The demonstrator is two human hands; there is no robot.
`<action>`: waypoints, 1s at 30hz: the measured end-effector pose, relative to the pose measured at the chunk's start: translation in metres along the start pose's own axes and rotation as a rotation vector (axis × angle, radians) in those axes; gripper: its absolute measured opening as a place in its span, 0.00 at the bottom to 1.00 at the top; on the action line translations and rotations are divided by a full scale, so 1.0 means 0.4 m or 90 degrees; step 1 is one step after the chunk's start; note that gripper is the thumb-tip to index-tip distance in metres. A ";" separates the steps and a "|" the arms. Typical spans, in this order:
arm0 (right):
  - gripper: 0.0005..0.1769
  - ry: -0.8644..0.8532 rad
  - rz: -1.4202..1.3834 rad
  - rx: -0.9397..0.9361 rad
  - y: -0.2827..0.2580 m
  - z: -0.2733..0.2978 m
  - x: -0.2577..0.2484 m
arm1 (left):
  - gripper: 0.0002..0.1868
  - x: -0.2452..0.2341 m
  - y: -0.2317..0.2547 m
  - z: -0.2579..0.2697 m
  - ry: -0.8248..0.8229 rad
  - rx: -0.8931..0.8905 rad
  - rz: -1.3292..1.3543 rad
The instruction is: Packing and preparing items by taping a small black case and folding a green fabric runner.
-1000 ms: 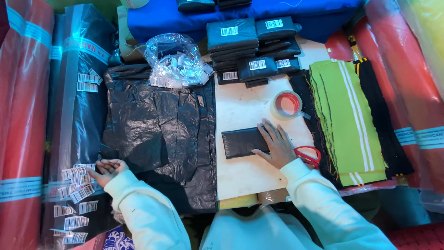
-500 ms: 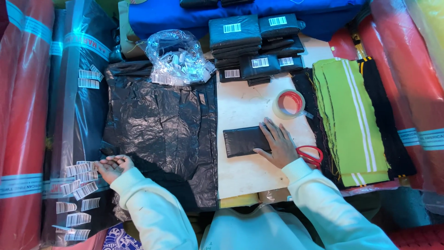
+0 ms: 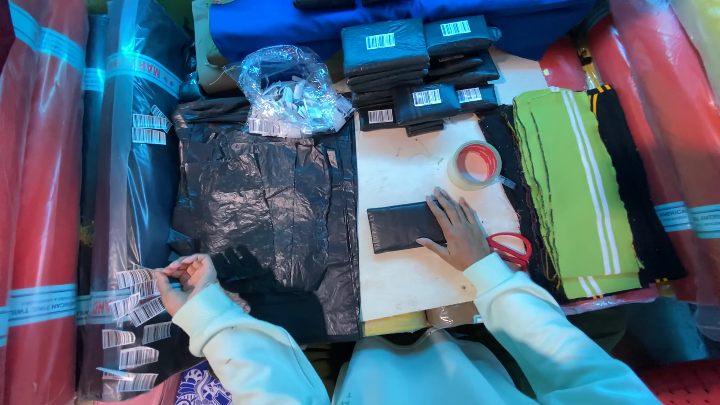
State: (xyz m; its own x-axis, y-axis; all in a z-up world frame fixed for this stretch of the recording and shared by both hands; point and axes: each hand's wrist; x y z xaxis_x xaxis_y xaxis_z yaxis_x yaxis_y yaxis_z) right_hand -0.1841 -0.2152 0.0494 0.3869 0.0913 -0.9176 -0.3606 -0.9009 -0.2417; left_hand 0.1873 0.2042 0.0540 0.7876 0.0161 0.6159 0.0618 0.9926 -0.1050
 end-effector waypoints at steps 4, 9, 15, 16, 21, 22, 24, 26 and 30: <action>0.48 0.005 -0.002 0.006 -0.001 0.001 0.004 | 0.10 -0.019 0.000 -0.057 -0.021 -0.005 0.001; 0.49 0.005 0.003 0.004 0.003 -0.002 0.008 | 0.09 -0.100 -0.111 -0.049 -0.073 -0.186 -0.138; 0.50 0.030 -0.034 -0.024 0.011 -0.002 0.005 | 0.10 -0.316 -0.413 0.024 -0.147 -0.411 -0.304; 0.50 0.030 -0.033 -0.022 0.009 -0.005 0.012 | 0.10 -0.419 -0.473 -0.041 -0.146 -0.413 -0.305; 0.50 0.059 -0.080 -0.007 0.029 0.011 0.022 | 0.04 -0.660 -0.690 0.038 -0.409 -0.084 -0.917; 0.50 0.060 -0.081 -0.005 0.028 0.012 0.016 | 0.04 -0.624 -0.691 0.094 -0.409 -0.086 -0.919; 0.38 0.173 -0.188 0.005 0.034 0.010 0.002 | 0.15 -0.549 -0.701 0.206 -0.467 -0.042 -0.988; 0.29 0.223 -0.275 0.034 0.054 0.011 0.020 | 0.17 -0.521 -0.701 0.242 -0.490 -0.012 -1.014; 0.12 0.218 -0.603 0.268 -0.013 -0.015 -0.053 | 0.24 -0.491 -0.680 0.266 -0.555 0.068 -1.117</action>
State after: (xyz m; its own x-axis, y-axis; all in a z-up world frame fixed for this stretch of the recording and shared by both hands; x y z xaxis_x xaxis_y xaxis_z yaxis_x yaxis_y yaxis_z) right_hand -0.1855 -0.2150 0.0722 0.8530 0.4896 -0.1809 -0.0278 -0.3035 -0.9524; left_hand -0.0495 -0.0561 0.0447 -0.5605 -0.8184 0.1264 0.2513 -0.0226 0.9677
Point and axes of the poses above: each hand's wrist, its own z-axis away from the middle knuckle, its own x-axis out of the palm, y = z × x, and after that the axes turned 11 degrees about y, right-handed
